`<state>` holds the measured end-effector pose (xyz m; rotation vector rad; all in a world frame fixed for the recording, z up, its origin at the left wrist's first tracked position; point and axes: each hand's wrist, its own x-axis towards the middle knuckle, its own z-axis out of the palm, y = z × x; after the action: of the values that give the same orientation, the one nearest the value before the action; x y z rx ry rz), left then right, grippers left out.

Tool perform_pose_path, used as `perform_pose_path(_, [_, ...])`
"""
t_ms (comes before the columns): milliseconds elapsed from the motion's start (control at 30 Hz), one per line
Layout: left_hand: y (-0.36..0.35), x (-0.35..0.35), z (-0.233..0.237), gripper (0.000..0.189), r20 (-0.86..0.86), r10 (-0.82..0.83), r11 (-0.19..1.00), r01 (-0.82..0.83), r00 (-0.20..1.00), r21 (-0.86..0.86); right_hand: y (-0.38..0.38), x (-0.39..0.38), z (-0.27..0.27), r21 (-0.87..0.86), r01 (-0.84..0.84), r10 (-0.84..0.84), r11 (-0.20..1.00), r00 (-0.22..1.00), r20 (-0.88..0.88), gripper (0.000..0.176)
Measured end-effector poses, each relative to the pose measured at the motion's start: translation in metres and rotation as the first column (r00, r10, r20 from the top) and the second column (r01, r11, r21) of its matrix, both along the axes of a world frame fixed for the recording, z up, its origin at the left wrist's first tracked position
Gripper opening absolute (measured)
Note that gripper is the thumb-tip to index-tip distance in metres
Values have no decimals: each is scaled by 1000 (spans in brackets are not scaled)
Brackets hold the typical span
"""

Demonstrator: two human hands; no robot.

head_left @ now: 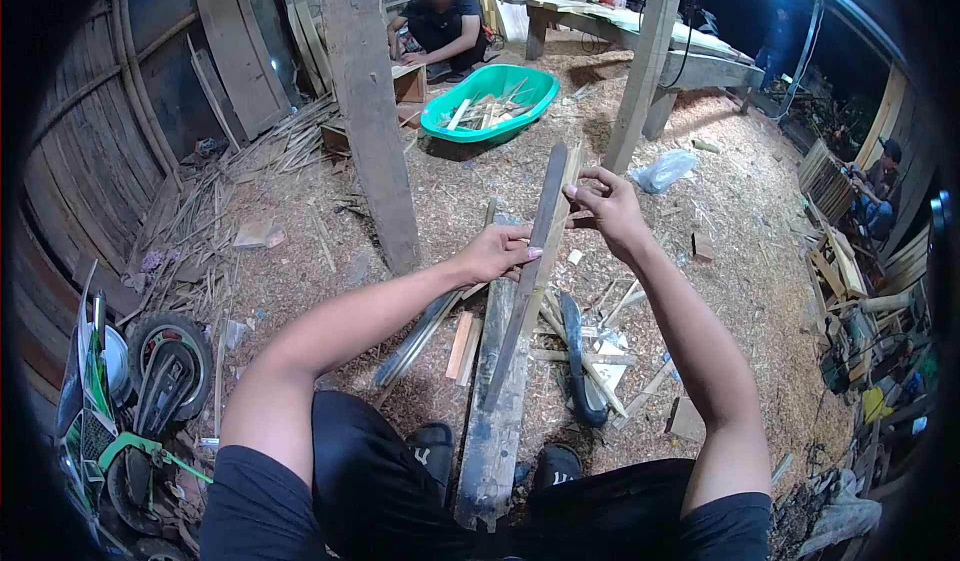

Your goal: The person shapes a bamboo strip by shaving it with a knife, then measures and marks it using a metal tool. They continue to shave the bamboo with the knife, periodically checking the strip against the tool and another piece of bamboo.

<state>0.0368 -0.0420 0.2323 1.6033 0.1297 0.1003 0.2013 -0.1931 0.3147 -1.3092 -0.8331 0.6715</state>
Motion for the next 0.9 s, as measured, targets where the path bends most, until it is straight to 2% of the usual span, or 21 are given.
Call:
perform_pose_path(133, [6,3,-7,38,15,-23,999,23,1000,-39,0,0,2,-1,10,-10,1000,1000,-7,31])
perform_pose_path(433, [5,1,-6,39,-23,3,999,-3,1000,32,0,2,0,1,-15,15,1000,1000,5,30])
perform_pose_path(833, [9,5,-18,38,71,-52,998,49,996,39,2,1,-3,14,-8,8,1000,1000,2,29])
perform_pose_path(900, [2,6,-19,38,116,12,1000,-13,993,8,2,-1,-3,12,-7,7,1000,1000,11,29])
